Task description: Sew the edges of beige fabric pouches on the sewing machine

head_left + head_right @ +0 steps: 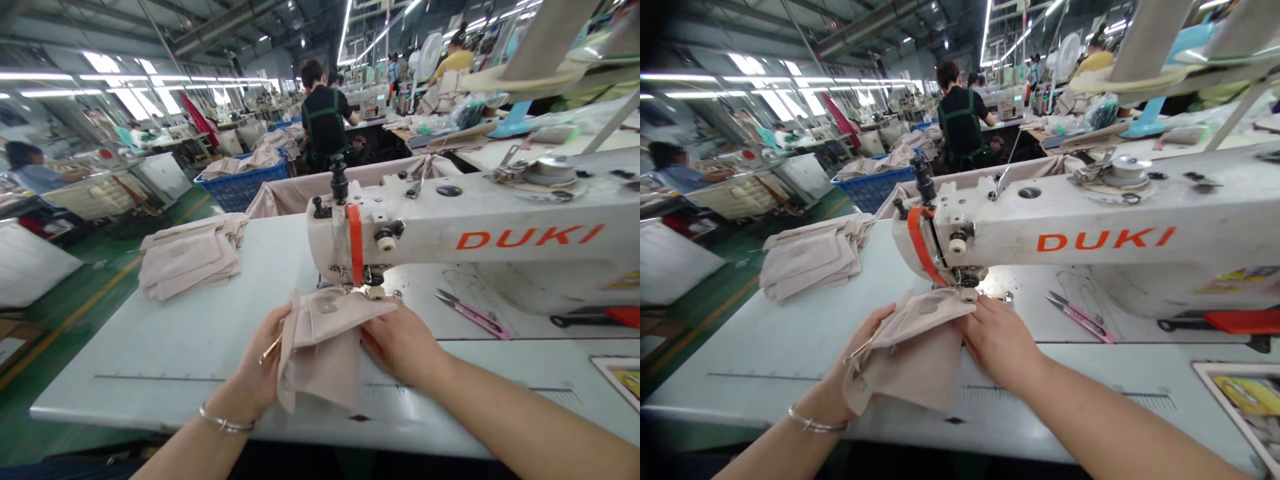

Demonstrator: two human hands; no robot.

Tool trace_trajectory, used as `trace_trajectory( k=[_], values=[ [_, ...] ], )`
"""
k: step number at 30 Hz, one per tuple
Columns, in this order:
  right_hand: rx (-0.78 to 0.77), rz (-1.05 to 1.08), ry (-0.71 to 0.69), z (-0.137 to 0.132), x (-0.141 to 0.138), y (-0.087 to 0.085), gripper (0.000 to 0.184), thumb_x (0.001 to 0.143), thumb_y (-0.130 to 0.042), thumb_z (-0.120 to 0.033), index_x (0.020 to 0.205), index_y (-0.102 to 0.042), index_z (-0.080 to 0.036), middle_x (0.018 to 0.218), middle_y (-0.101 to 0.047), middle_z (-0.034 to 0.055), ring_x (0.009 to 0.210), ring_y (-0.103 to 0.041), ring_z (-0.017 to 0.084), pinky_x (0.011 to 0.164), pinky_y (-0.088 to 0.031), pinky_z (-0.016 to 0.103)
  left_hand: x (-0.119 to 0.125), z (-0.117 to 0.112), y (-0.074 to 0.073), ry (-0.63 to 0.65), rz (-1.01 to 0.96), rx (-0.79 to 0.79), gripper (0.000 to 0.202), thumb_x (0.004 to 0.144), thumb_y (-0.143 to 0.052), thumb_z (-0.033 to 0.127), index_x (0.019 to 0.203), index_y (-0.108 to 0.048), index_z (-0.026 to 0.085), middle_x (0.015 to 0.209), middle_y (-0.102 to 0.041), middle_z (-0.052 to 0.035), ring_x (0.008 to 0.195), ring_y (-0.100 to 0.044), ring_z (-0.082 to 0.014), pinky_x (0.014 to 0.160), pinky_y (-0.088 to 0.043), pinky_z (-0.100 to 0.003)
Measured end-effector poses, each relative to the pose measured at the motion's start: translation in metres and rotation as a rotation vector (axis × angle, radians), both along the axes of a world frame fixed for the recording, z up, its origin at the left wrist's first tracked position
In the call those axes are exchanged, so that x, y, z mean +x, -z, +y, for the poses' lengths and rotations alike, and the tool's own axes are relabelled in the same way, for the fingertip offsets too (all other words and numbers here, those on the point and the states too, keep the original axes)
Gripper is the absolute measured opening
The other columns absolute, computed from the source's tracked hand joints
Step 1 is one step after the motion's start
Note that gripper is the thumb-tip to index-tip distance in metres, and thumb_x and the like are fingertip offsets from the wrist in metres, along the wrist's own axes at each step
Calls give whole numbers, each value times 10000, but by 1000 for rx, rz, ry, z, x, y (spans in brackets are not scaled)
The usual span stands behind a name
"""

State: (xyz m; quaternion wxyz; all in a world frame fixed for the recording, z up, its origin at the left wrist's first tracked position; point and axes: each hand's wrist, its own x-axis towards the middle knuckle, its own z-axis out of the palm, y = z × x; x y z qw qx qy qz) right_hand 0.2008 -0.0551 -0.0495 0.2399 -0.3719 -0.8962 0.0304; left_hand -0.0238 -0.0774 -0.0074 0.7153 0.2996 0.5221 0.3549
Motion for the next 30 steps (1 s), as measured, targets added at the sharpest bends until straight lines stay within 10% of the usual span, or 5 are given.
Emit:
trace_trajectory(
  k=[5, 8, 11, 21, 30],
  values=[
    [-24, -62, -96, -6, 1, -10, 135, 836, -608, -182, 962, -641, -145, 1035, -609, 109, 968, -527, 250, 843, -453, 392, -43, -20, 0, 102, 411, 135, 602, 899, -352, 675, 1067, -577, 143, 737, -660, -64, 556, -627, -190, 511, -534, -311],
    [-45, -113, -174, -22, 2, -20, 34, 836, -630, -203, 848, -641, -172, 941, -614, 68, 905, -536, 229, 788, -458, 369, -57, -29, -18, 92, 991, 600, 474, 893, -508, 479, 1236, -499, 151, 1157, -627, -140, 1053, -625, -268, 907, -525, -440],
    [-47, -128, -220, -47, -1, -20, 45, 834, -663, -204, 802, -633, -192, 865, -620, 36, 827, -542, 209, 733, -463, 351, -29, -48, -32, 556, 1273, 1004, 778, 769, -586, 228, 1477, -266, 180, 1545, -270, -141, 1412, -272, -329, 1127, -313, -530],
    [70, 239, -33, -108, -2, 14, 221, 943, -459, -135, 1003, -663, -196, 1092, -690, 58, 1071, -601, 191, 977, -471, 366, 15, -68, 32, 897, 1509, 1432, 662, 836, -400, 100, 1485, -270, 91, 1552, -259, -120, 1428, -258, -265, 1141, -347, -400],
    [148, 306, 13, -108, -11, 23, 175, 902, -515, -125, 905, -667, -212, 924, -714, 12, 933, -635, 181, 893, -482, 340, 7, -64, 22, 940, 1513, 1536, 623, 821, -383, 97, 1441, -352, 50, 1534, -305, -138, 1425, -253, -288, 1127, -367, -413]
  ],
)
